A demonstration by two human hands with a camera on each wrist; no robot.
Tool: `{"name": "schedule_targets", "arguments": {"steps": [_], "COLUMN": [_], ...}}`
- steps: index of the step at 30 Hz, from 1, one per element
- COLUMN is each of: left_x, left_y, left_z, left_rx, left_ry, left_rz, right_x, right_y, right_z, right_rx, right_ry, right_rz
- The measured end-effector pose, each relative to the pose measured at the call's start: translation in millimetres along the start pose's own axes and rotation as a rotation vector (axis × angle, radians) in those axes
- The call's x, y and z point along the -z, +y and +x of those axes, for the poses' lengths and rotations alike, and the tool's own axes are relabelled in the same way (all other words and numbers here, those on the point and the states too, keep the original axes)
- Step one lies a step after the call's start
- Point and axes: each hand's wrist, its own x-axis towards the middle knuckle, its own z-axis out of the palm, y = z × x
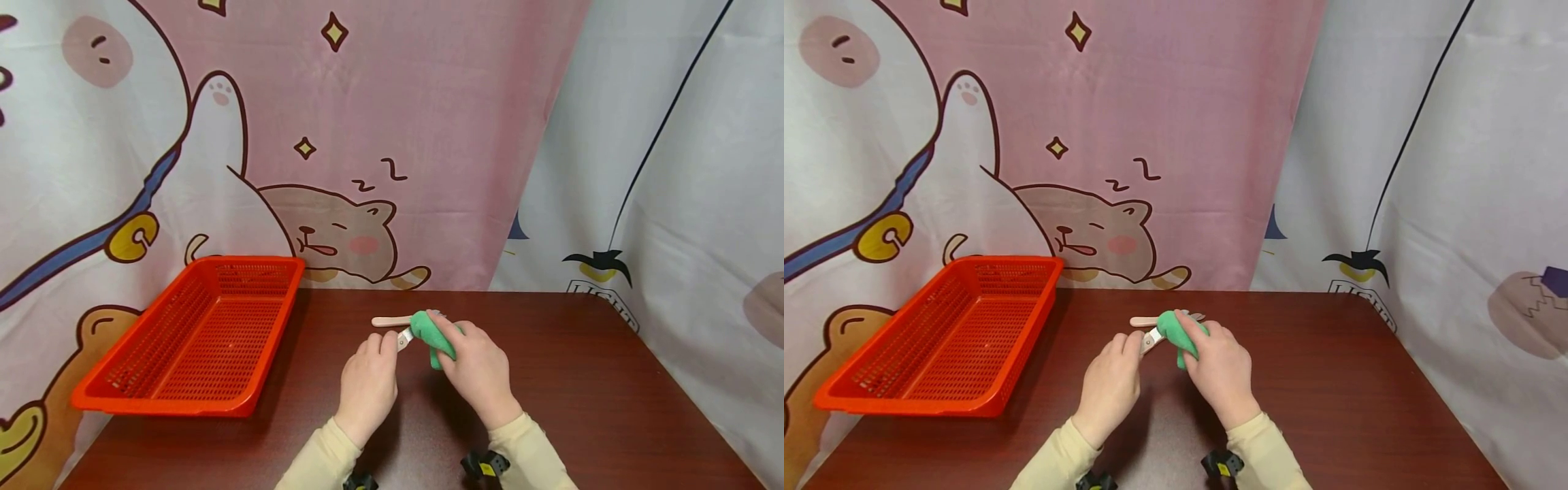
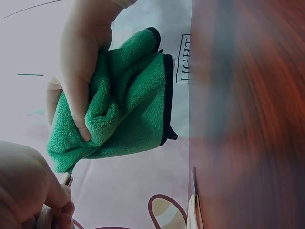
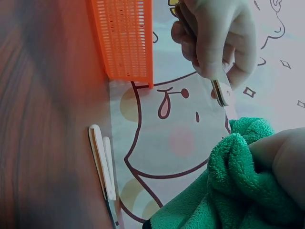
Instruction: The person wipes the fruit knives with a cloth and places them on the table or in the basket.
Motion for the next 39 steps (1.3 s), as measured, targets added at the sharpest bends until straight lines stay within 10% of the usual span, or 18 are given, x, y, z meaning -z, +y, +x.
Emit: {"name": "schedule_targets", "arguments": {"steps": [29,39], "left_x": [2.4,6.2], "left_y": [-1.4,-10.1], "left_z": [1.6,7.2], "left_rx": [0.008,0.066], "left_ry": [-0.043,-0.1], "left_rz": [-0.076,-0.336], "right_x": [16.9,26.9], "right_y": [30.1,36.0], "right_z": [6.6,8.4], "right_rx": [-0.176,-0.199], "right_ry": [-0.05,-0.012], "right_rz": [-0.003,0.001]}}
